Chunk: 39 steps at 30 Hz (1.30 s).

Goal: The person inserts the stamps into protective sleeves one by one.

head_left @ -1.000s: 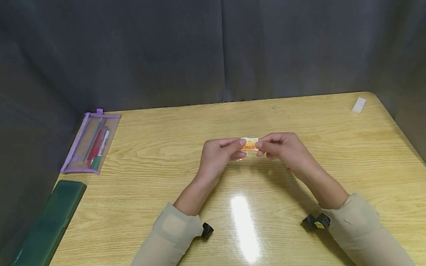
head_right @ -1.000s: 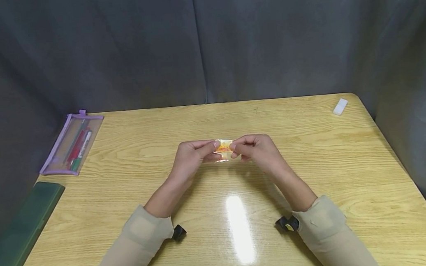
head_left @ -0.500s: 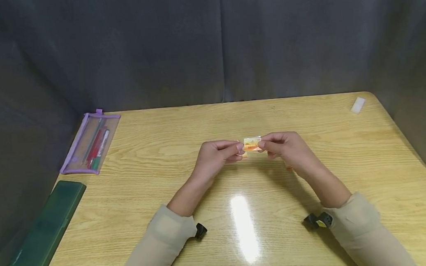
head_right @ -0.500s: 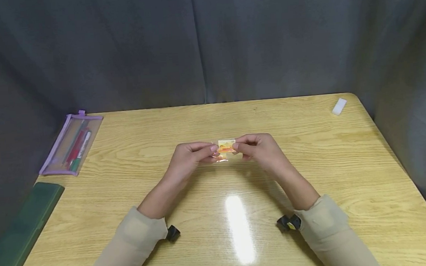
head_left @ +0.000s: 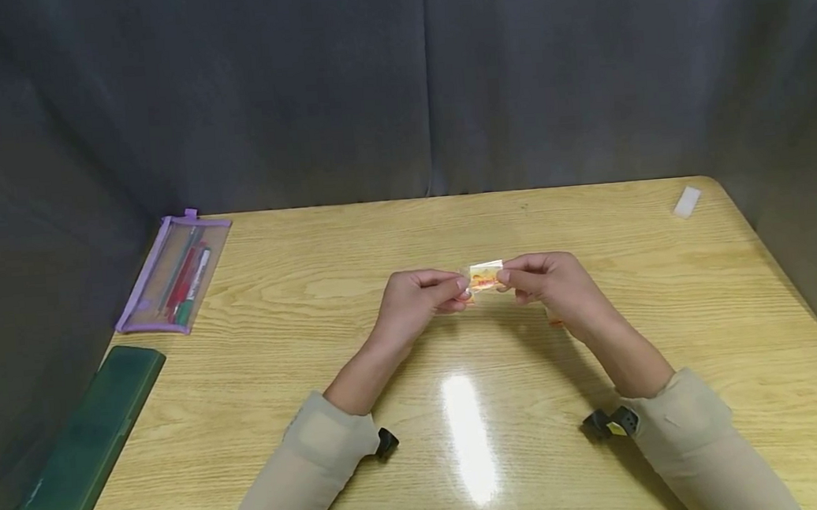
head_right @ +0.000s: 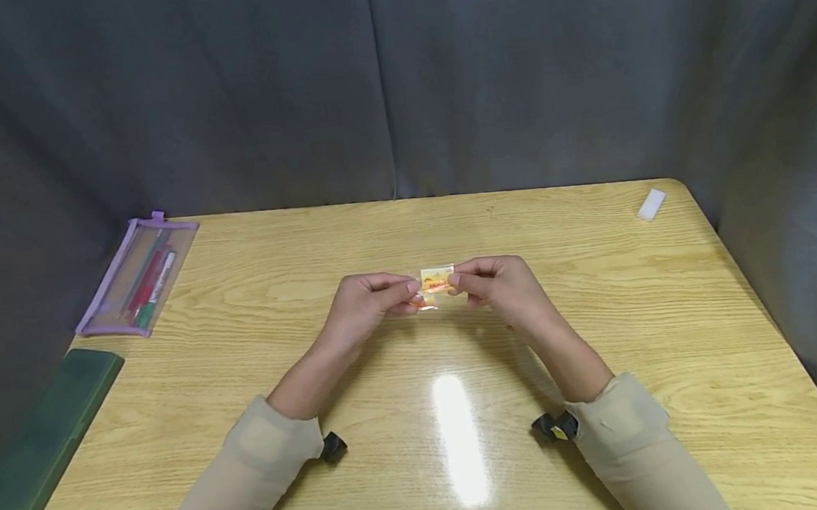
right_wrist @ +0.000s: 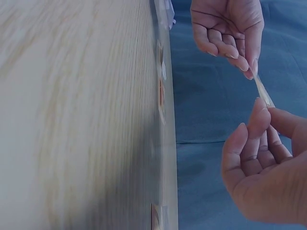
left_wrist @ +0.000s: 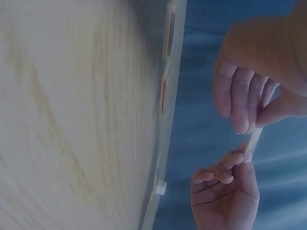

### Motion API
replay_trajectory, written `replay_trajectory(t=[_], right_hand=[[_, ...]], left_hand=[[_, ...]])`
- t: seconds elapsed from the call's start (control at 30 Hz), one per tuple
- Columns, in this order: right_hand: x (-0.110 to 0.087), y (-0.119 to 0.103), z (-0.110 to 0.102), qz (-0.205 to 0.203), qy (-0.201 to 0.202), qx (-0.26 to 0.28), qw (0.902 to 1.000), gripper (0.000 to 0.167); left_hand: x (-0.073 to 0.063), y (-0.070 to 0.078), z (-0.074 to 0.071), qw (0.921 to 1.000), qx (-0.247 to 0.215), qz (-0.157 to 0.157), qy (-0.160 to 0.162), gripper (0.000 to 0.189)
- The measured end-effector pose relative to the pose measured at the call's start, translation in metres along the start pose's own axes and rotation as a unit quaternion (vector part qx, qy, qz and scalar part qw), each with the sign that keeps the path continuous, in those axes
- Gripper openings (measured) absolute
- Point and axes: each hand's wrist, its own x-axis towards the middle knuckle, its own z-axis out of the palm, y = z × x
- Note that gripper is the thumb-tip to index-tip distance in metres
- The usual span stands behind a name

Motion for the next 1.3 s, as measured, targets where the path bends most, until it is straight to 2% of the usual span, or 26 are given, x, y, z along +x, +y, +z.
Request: replay_trajectory(t=[0.4, 0.67, 0.8, 1.0, 1.3], right_hand=[[0.000, 0.001, 0.000, 0.002, 0.001, 0.000, 1.0000, 0.042], [0.000, -0.001, -0.005, -0.033, -0.011, 0.009, 0.9993, 0.045], [0.001, -0.001, -0.003, -0.031, -0.010, -0.001, 0.9995, 0.039], [0.001, 0.002, -0.005, -0.026, -0.012, -0.020, 0.9994, 0.035], [0.005, 0.006, -0.011, -0.008, -0.044, 0.017, 0.9988, 0.033]], left_hand=[[0.002, 0.001, 0.003, 0.9998, 0.000, -0.009, 0.019, 0.018], [0.002, 0.003, 0.006, 0.9997, 0.006, -0.014, 0.019, 0.018], [0.002, 0.004, 0.009, 0.9998, 0.001, -0.014, 0.016, 0.021], [0.003, 0.004, 0.009, 0.9995, 0.023, -0.011, 0.019, 0.018], [0.008, 0.002, 0.012, 0.9992, 0.030, -0.024, 0.014, 0.013]])
